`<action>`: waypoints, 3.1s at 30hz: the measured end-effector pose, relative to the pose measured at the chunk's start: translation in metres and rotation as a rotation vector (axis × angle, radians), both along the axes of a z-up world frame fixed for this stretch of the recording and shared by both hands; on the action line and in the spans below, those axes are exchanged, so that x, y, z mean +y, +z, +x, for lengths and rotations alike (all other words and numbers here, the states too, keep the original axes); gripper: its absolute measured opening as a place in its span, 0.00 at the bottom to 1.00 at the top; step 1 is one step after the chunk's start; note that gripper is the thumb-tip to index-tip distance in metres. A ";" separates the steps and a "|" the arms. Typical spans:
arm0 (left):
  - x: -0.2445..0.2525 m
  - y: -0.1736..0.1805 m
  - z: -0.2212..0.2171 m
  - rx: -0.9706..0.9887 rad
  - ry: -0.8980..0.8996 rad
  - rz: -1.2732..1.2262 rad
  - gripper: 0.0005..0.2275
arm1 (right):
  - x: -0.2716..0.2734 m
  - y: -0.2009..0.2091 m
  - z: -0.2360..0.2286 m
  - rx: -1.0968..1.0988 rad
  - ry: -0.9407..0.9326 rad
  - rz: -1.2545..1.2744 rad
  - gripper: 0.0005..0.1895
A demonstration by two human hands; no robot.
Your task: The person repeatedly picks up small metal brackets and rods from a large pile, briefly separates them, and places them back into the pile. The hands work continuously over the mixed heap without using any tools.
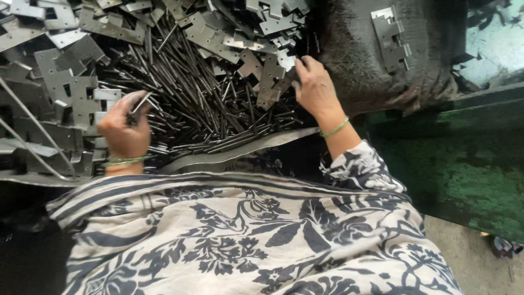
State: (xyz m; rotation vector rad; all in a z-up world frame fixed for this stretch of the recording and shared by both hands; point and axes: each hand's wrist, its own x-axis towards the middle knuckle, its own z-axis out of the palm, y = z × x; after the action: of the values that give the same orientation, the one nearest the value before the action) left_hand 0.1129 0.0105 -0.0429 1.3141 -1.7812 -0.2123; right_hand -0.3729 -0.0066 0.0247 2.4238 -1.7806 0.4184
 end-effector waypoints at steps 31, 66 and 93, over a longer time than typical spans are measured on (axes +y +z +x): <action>-0.044 0.013 -0.151 -0.414 -0.407 -0.090 0.14 | 0.075 0.074 0.016 -1.231 0.030 0.063 0.02; -0.033 -0.025 0.040 -0.679 0.327 0.574 0.40 | -0.003 0.024 -0.114 -0.573 -0.442 -0.439 0.24; -0.015 0.085 -0.075 0.646 -0.013 0.639 0.10 | -0.027 -0.015 0.068 -0.411 -0.328 0.260 0.26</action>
State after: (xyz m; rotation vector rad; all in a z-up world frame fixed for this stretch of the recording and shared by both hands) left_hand 0.0377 -0.0043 0.0422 1.4324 -1.1922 -1.1493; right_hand -0.3053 -0.0339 0.0096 2.2512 -2.4962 0.7286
